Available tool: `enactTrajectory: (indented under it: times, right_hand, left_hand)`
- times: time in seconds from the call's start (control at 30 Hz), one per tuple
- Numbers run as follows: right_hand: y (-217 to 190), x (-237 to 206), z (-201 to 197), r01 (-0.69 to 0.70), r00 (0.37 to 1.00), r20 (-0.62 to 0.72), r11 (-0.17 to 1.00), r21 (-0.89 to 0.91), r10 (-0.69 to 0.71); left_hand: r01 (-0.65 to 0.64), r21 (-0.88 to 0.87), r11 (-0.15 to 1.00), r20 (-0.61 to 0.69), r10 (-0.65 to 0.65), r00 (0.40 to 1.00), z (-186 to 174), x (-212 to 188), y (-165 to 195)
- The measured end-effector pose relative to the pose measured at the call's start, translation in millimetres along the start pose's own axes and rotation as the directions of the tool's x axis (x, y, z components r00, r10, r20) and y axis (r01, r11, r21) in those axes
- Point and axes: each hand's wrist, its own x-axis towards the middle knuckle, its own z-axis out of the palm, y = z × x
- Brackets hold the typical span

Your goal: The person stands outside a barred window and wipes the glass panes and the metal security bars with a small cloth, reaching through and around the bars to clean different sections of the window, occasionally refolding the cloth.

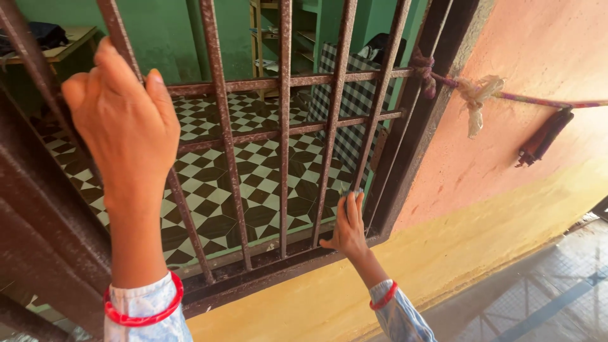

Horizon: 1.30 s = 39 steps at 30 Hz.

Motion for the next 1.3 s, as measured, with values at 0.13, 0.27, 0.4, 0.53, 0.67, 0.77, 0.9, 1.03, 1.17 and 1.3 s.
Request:
enactTrajectory:
  times: [0.13, 0.27, 0.4, 0.53, 0.67, 0.77, 0.9, 1.03, 1.17, 1.3]
  right_hand:
    - [-9.3, -12.2, -3.8, -0.024, 0.998, 0.052, 0.998, 0.051, 0.022]
    - [-16.8, -34.3, -7.6, -0.048, 0.998, 0.047, 0.995, 0.089, 0.043]
    - [-22.0, -39.1, -3.0, 0.134, 0.97, -0.222, 0.981, 0.139, -0.101]
    - [-16.0, 3.7, -1.6, 0.24, 0.903, -0.381, 0.969, 0.057, -0.201]
    - [-8.0, 73.4, -15.8, 0.287, 0.864, -0.447, 0.956, 0.063, -0.23]
    - [-5.0, 124.4, -26.2, 0.352, 0.842, -0.44, 0.936, 0.008, -0.313]
    - [-0.1, 161.7, -23.2, 0.246, 0.924, -0.229, 0.935, -0.255, -0.305]
    - [2.3, 149.7, -5.5, 0.254, 0.935, -0.217, 0.957, -0.141, -0.28]
    - [-1.4, 114.9, 12.2, 0.222, 0.947, -0.209, 0.968, -0.121, -0.243]
    - [-7.4, 84.7, 25.5, 0.181, 0.963, -0.183, 0.978, -0.105, -0.198]
  left_hand:
    - [-0.026, -0.034, 0.999, -0.025, 0.026, 0.999, -2.7, -1.1, 0.8]
    - [-0.056, -0.021, 0.998, -0.049, 0.055, 0.997, 0.7, -1.8, -2.8]
    - [-0.003, -0.023, 1.0, -0.01, 0.003, 1.0, 3.0, 0.4, -3.7]
    - [0.035, -0.056, 0.998, 0.015, -0.034, 0.999, 0.3, 1.6, -1.5]
    - [0.034, -0.079, 0.996, 0.024, -0.032, 0.999, -2.7, 0.8, -1.6]
    - [0.04, -0.052, 0.998, -0.012, -0.041, 0.999, -0.4, -0.8, 1.4]
    - [0.027, 0.032, 0.999, -0.094, -0.023, 0.995, 2.3, -6.8, 8.1]
    - [0.014, 0.108, 0.994, -0.091, -0.004, 0.996, -1.5, -16.0, 9.0]
    - [-0.003, 0.065, 0.998, -0.014, 0.004, 1.0, -8.1, -18.1, 2.5]
    - [-0.024, 0.041, 0.999, -0.003, 0.024, 1.0, -14.5, -19.8, 2.3]
